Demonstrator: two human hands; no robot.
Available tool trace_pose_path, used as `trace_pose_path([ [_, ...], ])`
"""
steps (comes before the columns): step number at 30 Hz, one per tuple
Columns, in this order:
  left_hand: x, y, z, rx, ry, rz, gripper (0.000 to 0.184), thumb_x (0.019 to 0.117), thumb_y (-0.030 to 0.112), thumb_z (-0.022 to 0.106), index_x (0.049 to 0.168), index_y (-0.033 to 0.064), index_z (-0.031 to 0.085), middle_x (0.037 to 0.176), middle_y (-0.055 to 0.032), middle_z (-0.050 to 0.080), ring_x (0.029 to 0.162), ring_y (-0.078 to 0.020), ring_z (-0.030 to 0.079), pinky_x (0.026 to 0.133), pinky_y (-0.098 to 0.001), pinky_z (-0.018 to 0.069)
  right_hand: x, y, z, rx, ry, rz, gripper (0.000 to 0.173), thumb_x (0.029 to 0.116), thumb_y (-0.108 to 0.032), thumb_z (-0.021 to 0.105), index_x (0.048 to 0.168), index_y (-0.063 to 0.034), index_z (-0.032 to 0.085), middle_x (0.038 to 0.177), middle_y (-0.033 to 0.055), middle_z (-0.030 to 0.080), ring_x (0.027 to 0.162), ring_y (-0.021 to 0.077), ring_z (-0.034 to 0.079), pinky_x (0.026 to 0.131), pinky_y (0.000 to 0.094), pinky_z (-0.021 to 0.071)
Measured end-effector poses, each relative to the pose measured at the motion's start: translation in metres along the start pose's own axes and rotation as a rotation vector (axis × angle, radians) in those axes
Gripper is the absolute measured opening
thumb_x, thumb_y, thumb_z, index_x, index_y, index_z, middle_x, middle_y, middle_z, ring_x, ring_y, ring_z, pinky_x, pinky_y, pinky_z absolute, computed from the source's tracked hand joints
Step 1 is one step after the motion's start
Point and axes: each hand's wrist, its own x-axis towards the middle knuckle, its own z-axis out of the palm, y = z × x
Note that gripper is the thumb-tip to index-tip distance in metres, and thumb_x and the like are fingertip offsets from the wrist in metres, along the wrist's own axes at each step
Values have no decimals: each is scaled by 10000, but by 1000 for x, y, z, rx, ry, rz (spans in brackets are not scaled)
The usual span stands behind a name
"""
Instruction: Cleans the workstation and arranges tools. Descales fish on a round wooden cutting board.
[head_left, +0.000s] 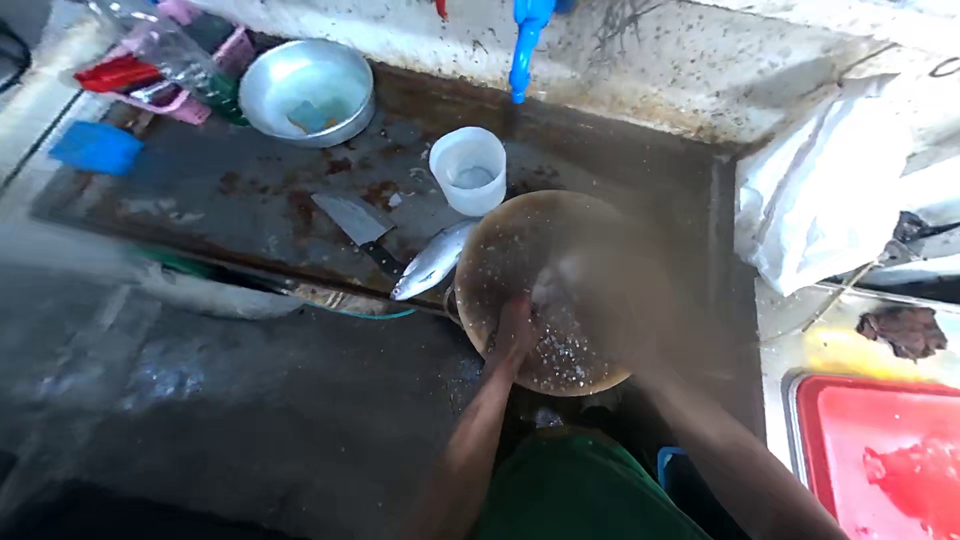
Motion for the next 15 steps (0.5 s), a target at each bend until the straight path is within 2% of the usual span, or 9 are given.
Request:
trace_pose_path([
  [3, 4, -13, -3, 65, 11, 78, 645, 937, 163, 674, 1515, -10, 444, 1404, -237, 589, 1323, -342, 564, 1158, -468, 407, -30, 3, 1, -22, -141, 51, 452, 1093, -334, 415, 1512, -183, 490, 1195, 189, 687, 1099, 368, 670, 970, 597, 508],
  [5, 5, -12, 0, 115, 25, 138, 635, 940, 102, 649, 1529, 2, 432, 1441, -244, 560, 1352, -360, 538, 1172, -475, 389, -31, 21, -17, -44, -165, 47, 439, 1079, -329, 441, 1486, -192, 534, 1254, 183, 676, 1168, 375, 642, 1016, 618, 472],
  [9, 7, 4, 1, 163, 82, 223, 607, 909, -3, 608, 1500, 6, 471, 1450, -219, 562, 1344, -369, 543, 1152, -502, 408, -30, 44, -49, 67, -107, 25, 381, 1088, -322, 464, 1375, -125, 618, 1248, 193, 666, 1143, 360, 646, 1003, 602, 479],
  [13, 6, 19, -2, 250, 43, 177, 639, 920, 8, 596, 1532, -6, 410, 1498, -213, 518, 1373, -384, 510, 1169, -510, 374, -46, 33, -80, 89, -34, 152, 392, 1101, -349, 431, 1429, -202, 589, 1240, 181, 669, 1100, 354, 656, 956, 603, 491],
  [15, 2, 21, 2, 289, 50, 175, 618, 931, 17, 601, 1522, -11, 421, 1496, -218, 519, 1359, -399, 517, 1155, -526, 379, -27, 26, -73, 106, 102, 189, 360, 1085, -339, 476, 1361, -173, 636, 1174, 194, 694, 1056, 385, 674, 908, 625, 509],
])
